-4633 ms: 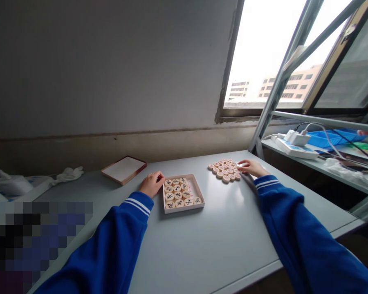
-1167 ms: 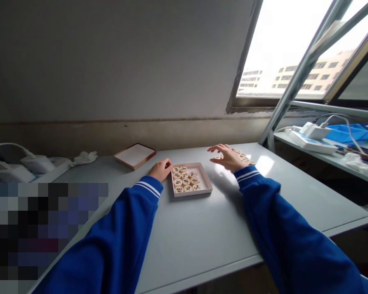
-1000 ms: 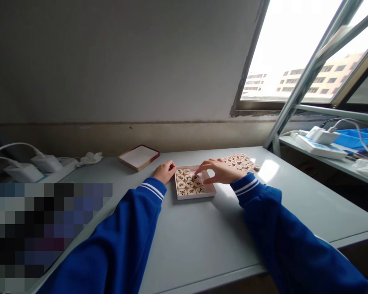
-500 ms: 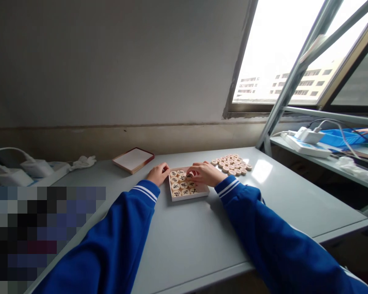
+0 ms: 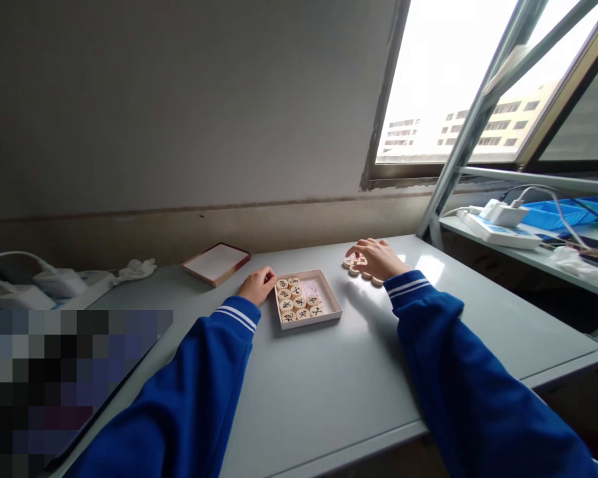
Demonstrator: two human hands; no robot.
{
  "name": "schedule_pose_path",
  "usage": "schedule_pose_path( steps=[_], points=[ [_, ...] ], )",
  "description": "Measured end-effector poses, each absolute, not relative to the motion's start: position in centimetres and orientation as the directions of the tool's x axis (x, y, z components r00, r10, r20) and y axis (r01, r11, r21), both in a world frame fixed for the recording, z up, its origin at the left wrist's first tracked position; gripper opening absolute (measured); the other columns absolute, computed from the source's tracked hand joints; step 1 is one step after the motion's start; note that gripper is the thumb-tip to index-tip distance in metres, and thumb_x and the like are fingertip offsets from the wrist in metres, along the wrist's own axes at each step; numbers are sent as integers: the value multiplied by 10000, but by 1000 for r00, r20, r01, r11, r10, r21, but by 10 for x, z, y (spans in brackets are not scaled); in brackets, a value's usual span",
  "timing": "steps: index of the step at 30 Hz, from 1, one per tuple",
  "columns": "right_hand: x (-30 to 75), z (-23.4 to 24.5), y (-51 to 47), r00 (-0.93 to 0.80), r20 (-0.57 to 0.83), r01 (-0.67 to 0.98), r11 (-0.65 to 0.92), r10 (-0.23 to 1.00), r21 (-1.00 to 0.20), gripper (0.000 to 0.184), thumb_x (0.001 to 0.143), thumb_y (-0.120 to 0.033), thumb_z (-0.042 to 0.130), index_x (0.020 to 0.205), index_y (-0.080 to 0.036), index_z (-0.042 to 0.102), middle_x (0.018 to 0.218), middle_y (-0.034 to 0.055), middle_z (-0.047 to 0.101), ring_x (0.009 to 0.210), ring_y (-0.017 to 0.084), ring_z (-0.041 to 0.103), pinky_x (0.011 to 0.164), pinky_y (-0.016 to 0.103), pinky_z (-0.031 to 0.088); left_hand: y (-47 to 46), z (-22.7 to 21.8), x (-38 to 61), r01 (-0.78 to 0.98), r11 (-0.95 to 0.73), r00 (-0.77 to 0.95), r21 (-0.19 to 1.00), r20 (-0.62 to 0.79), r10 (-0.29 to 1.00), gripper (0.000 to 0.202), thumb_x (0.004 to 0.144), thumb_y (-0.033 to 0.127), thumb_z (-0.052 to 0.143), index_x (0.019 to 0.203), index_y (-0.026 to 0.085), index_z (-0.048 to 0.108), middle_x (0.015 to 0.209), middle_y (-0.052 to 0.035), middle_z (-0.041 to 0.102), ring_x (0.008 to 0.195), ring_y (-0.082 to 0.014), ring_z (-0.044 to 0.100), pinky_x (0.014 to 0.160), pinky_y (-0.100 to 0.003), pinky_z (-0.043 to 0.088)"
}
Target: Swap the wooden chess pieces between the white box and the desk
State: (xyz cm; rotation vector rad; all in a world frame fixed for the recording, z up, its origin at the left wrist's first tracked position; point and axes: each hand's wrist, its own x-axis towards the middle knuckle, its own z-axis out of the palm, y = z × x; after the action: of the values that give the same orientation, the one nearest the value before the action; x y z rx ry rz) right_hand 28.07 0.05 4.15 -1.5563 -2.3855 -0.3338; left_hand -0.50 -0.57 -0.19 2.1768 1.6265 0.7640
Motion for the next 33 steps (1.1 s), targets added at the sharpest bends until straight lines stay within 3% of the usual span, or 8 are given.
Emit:
schedule_pose_path(
  steps=[6, 9, 12, 16, 21, 26, 30, 33],
  points=[
    [226, 49, -24, -685, 202, 657, 713, 700, -246, 196, 726, -237, 584, 918, -210, 613, 833, 25, 576, 697, 128, 525, 638, 252, 399, -6, -2, -4, 803, -293, 195, 518, 235, 952, 120, 756, 224, 402, 657, 178, 454, 708, -6, 561, 698, -138, 515, 647, -232, 375],
    [206, 48, -36, -769, 64, 587, 743, 636, -323, 166, 718, -197, 589, 879, -187, 629, 828, 31, 581, 672, 117, 536, 633, 239, 424, -7, -1, -3, 811, -286, 187, 511, 236, 953, 124, 762, 218, 402, 657, 177, 454, 713, -9, 565, 711, -137, 520, 648, -227, 378],
    [205, 47, -38, -760, 68, 597, 736, 646, -319, 136, 740, -126, 541, 833, -165, 632, 846, 49, 585, 713, 130, 547, 674, 257, 434, -7, -1, -3, 812, -288, 190, 507, 238, 953, 125, 764, 219, 401, 658, 177, 451, 716, -13, 566, 710, -138, 519, 640, -226, 378],
    [214, 44, -35, -753, 111, 599, 745, 649, -295, 244, 709, -50, 541, 909, -174, 602, 906, 57, 564, 812, 150, 537, 730, 275, 422, -6, -2, -4, 813, -297, 197, 501, 244, 950, 117, 762, 217, 401, 665, 178, 452, 727, -18, 568, 717, -145, 517, 660, -238, 376],
    [205, 30, -31, -708, 192, 630, 731, 679, -261, 196, 686, -305, 638, 822, -174, 587, 877, 49, 555, 787, 150, 531, 720, 271, 402, -4, -3, -4, 812, -301, 205, 501, 237, 949, 110, 758, 224, 402, 679, 180, 465, 725, -11, 571, 706, -141, 522, 660, -233, 381],
    [203, 33, -30, -661, 200, 700, 690, 723, -183, 182, 704, -343, 613, 804, -193, 585, 816, 8, 614, 728, 138, 553, 723, 284, 355, -5, -3, -4, 802, -311, 216, 510, 239, 947, 114, 756, 230, 395, 684, 179, 466, 730, -14, 573, 711, -143, 525, 660, -233, 383],
    [235, 48, -27, -560, 282, 761, 618, 779, -198, 246, 744, -361, 550, 937, -214, 591, 848, 11, 622, 697, 125, 559, 683, 266, 362, -7, -3, -4, 797, -315, 212, 515, 251, 945, 113, 751, 233, 393, 680, 180, 463, 736, -20, 572, 720, -150, 522, 672, -242, 377],
    [269, 49, -20, -498, 269, 812, 552, 824, -187, 270, 753, -442, 498, 885, -244, 627, 845, 17, 614, 675, 132, 557, 656, 272, 375, -7, -2, -3, 793, -307, 208, 525, 241, 948, 115, 751, 234, 387, 682, 179, 462, 745, -26, 576, 723, -152, 525, 661, -243, 377]
  ],
)
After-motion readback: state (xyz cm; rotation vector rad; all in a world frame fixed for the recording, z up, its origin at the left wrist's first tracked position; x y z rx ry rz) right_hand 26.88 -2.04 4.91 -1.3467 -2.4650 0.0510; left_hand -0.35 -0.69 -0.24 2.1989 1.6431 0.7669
